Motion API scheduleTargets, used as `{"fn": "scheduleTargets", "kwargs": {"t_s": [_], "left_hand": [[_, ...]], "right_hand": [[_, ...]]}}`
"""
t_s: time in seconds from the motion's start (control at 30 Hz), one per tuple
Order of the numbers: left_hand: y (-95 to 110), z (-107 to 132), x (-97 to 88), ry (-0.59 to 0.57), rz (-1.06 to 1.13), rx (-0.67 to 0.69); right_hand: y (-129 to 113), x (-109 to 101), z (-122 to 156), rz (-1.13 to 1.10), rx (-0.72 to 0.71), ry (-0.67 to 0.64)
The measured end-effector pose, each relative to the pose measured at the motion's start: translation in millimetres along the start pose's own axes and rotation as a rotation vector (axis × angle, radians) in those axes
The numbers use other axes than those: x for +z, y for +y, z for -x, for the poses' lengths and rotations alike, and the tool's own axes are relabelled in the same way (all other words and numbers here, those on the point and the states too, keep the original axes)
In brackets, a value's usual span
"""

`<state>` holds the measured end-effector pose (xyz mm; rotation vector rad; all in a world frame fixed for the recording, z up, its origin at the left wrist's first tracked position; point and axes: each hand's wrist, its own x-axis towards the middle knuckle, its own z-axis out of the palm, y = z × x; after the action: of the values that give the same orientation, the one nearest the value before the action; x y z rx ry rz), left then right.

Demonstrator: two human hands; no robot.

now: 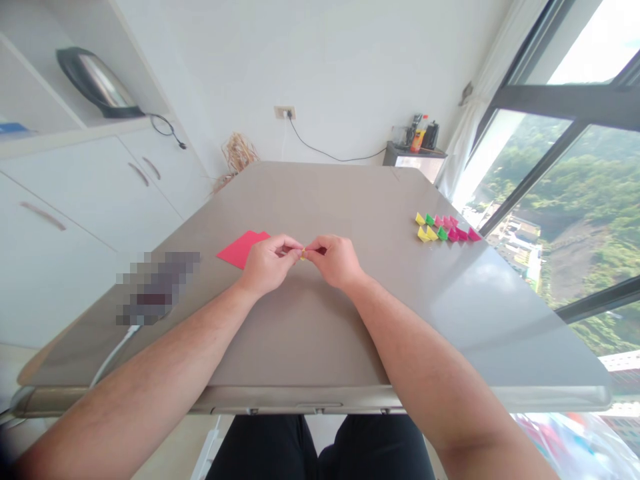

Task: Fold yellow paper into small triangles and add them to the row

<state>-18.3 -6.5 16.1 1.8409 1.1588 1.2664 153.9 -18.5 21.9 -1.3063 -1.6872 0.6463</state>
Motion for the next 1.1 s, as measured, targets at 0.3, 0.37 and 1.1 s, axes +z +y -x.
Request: {"fn": "scheduleTargets", "kwargs": {"t_s": [0.3, 0.37, 1.1], "left_hand": [[-8, -1, 1.3, 0.037, 0.026, -0.044], [-8, -1, 1.0, 0.042, 0.030, -0.047], [-6, 1, 0.6, 0.090, -0.045, -0.026]], "right_hand": [[-1, -4, -1, -0.223, 0.096, -0.002], [-2, -3, -1, -0.313, 0.106, -0.010], [0, 0, -1, -0.425, 0.162, 0.001]]}}
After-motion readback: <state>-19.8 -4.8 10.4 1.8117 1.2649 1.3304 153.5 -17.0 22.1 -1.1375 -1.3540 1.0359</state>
